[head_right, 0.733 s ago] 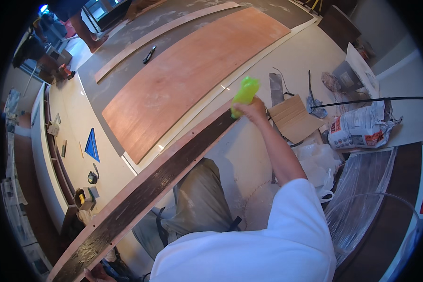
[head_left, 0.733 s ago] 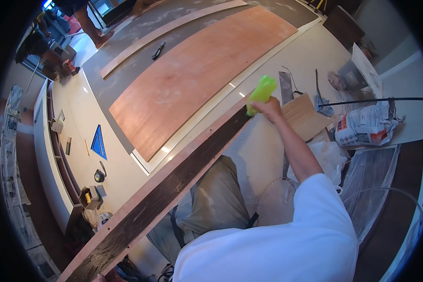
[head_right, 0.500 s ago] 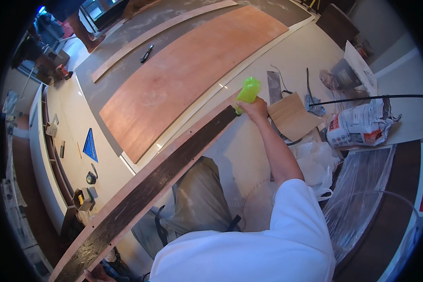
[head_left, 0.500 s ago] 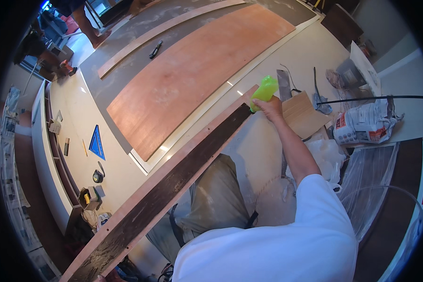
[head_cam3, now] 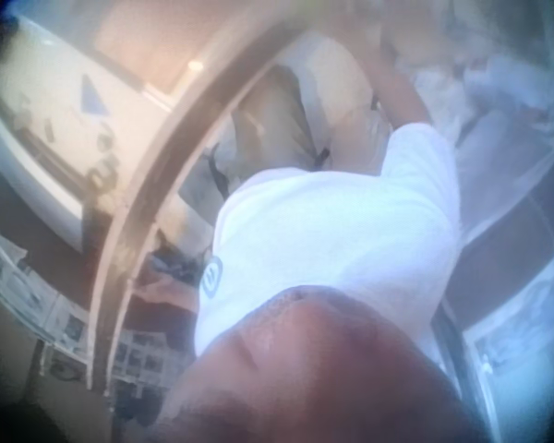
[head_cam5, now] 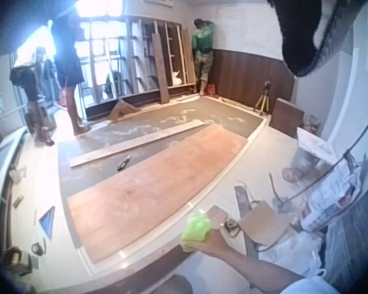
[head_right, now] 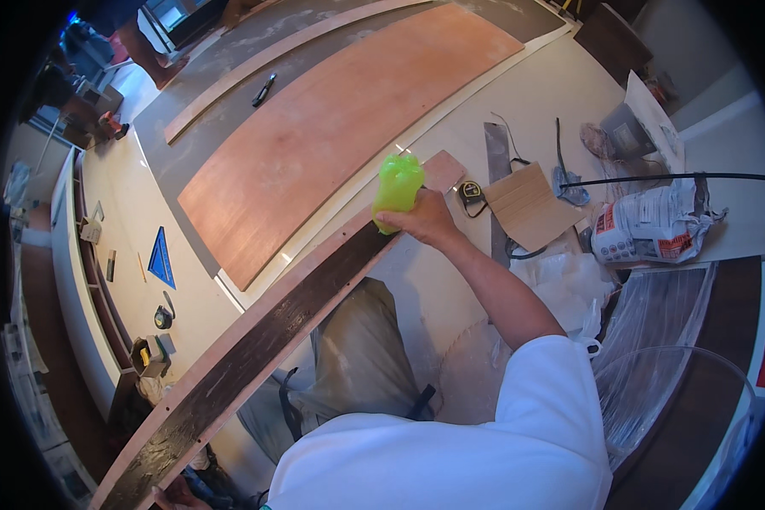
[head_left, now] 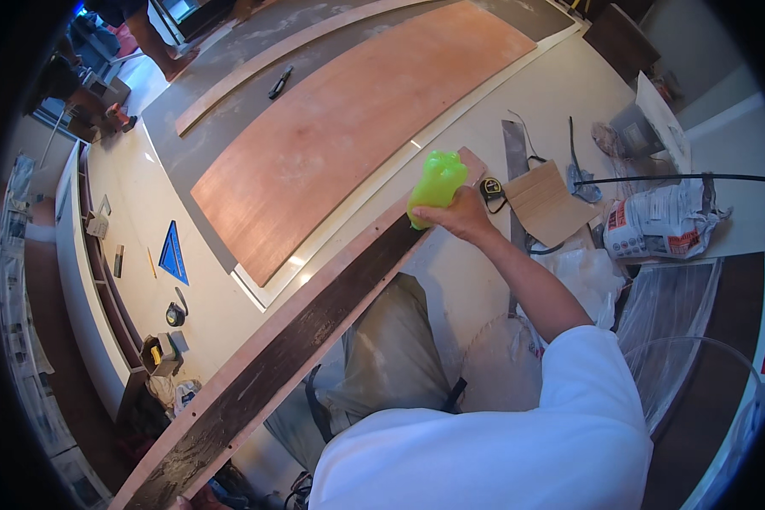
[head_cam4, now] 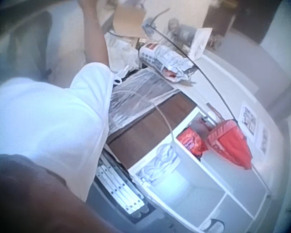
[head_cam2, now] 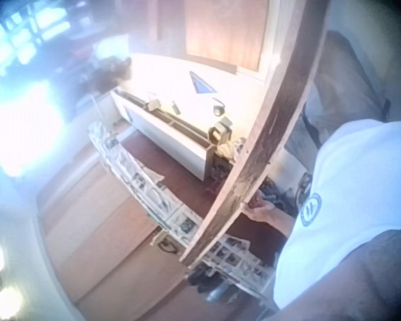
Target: The person applies a dark liquid finish to a long, curved wooden plank using a bright green sponge. They hold the plank with their left hand and wipe the finish along its length with their right hand, working in a workshop environment.
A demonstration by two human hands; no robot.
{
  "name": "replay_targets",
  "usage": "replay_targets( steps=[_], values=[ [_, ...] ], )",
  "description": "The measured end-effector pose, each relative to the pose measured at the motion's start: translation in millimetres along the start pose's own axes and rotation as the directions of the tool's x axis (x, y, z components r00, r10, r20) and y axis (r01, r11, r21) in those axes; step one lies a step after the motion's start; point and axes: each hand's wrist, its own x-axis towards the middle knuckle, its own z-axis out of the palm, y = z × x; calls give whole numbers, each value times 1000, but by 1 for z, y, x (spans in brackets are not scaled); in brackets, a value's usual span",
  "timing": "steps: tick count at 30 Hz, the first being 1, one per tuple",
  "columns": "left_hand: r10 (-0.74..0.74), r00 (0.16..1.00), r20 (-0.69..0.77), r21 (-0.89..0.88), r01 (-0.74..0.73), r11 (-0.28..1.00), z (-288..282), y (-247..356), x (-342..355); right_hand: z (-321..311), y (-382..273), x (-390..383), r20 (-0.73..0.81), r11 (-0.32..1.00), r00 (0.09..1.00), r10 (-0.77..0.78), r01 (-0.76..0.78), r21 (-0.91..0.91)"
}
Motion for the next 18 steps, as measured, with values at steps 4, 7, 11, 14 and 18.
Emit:
replay_targets(
  steps=[4,7,11,14,18],
  values=[
    [-6,1000,2,-17,6,1000,-1,0,2,-27,8,23,-166,989,976,143,-147,-15],
    [-5,1000,2,-17,5,1000,-5,1,0,-10,8,10,-113,997,991,-77,80,22],
    [-22,1000,10,-19,22,1000,-13,3,0,-12,12,20,-142,993,986,91,-79,87],
    [-37,999,20,-45,38,998,-21,6,0,-11,16,22,-156,993,988,19,0,120],
    [-91,996,23,-81,93,992,-29,14,0,-7,-2,12,-91,995,996,15,-23,-94]
  ],
)
